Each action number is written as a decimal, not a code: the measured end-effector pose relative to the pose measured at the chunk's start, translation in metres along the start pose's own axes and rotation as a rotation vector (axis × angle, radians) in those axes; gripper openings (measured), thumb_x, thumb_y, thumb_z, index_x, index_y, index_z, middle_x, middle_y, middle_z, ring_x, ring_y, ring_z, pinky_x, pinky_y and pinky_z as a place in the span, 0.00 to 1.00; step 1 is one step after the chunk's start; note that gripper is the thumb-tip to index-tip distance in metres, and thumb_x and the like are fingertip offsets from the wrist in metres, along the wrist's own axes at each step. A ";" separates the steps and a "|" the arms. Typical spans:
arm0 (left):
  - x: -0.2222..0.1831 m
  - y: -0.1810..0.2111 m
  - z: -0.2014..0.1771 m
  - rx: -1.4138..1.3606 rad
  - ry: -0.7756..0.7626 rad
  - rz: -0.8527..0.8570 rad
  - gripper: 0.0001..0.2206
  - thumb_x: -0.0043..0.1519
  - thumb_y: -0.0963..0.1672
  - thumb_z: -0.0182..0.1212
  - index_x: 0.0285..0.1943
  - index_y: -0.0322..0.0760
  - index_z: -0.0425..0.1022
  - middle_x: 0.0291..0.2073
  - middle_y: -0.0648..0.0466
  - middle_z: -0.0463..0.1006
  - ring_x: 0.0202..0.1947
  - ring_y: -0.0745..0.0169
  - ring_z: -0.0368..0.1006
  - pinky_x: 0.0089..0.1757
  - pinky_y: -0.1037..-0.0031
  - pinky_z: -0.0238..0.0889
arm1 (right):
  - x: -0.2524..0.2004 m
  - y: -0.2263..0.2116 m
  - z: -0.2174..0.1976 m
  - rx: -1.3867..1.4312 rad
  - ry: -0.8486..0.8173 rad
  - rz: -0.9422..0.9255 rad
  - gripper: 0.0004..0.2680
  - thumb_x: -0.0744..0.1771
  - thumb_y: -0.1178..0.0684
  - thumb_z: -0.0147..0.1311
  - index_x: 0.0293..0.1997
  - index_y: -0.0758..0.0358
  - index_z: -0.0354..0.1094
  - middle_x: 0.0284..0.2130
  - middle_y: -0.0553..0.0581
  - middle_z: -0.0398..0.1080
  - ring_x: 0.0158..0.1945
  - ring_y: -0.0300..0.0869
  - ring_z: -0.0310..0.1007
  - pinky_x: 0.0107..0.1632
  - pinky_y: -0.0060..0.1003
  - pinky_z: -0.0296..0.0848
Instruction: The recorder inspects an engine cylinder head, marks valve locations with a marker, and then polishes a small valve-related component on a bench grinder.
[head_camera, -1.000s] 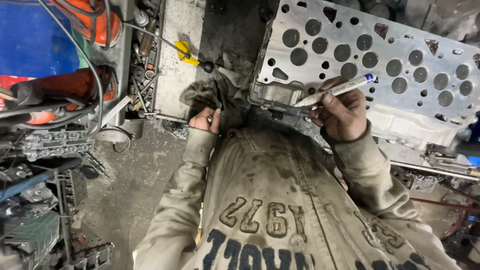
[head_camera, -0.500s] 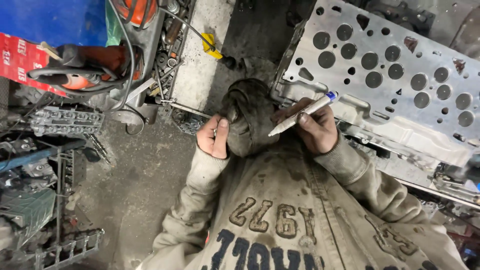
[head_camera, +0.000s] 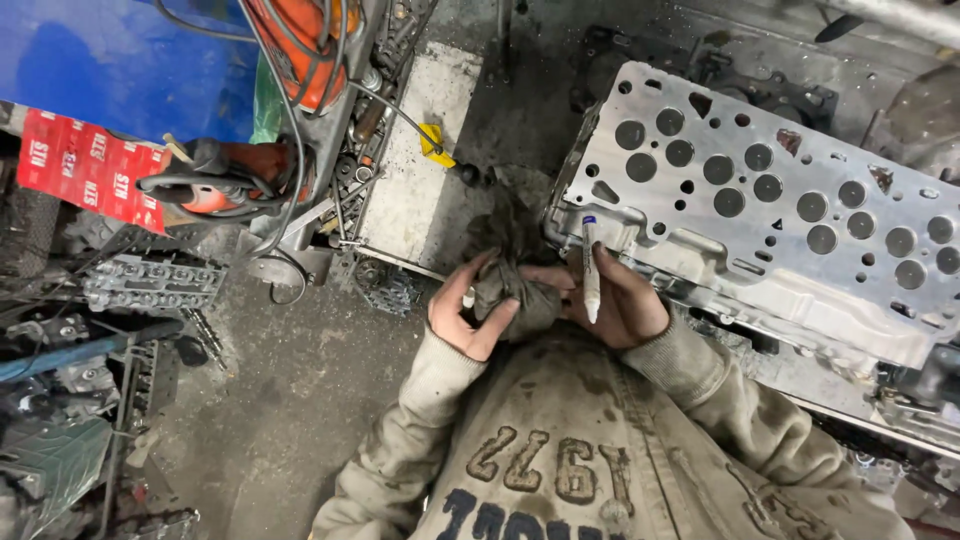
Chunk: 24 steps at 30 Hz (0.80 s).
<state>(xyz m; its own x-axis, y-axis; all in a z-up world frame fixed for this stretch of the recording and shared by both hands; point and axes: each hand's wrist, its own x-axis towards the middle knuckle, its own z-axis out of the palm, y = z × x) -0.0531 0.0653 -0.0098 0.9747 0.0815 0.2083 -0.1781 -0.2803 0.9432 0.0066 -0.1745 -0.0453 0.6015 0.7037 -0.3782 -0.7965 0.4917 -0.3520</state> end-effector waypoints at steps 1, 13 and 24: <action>0.001 -0.002 0.001 0.054 -0.018 -0.033 0.23 0.58 0.43 0.68 0.62 0.27 0.71 0.45 0.42 0.79 0.46 0.52 0.78 0.48 0.62 0.70 | -0.001 -0.002 -0.002 -0.039 -0.036 0.015 0.15 0.73 0.39 0.40 0.52 0.61 0.66 0.65 0.72 0.65 0.64 0.52 0.66 0.61 0.48 0.67; 0.016 0.016 -0.005 0.224 -0.027 -0.131 0.10 0.54 0.41 0.68 0.42 0.30 0.79 0.33 0.45 0.79 0.33 0.46 0.79 0.37 0.67 0.71 | 0.017 -0.025 0.027 -0.993 -0.110 0.029 0.17 0.72 0.48 0.40 0.62 0.70 0.69 0.58 0.62 0.74 0.64 0.45 0.69 0.67 0.39 0.63; 0.013 -0.032 -0.014 0.247 0.022 -0.344 0.13 0.58 0.45 0.68 0.46 0.32 0.79 0.33 0.45 0.81 0.32 0.51 0.80 0.38 0.66 0.73 | 0.002 -0.047 -0.004 -0.850 -0.083 -0.143 0.13 0.74 0.51 0.42 0.54 0.71 0.71 0.48 0.62 0.76 0.55 0.46 0.76 0.60 0.40 0.72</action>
<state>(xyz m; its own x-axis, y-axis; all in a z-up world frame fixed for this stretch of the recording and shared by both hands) -0.0366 0.0883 -0.0339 0.9681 0.2296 -0.1000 0.1974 -0.4536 0.8691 0.0458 -0.1985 -0.0331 0.6596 0.7158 -0.2294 -0.3774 0.0515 -0.9246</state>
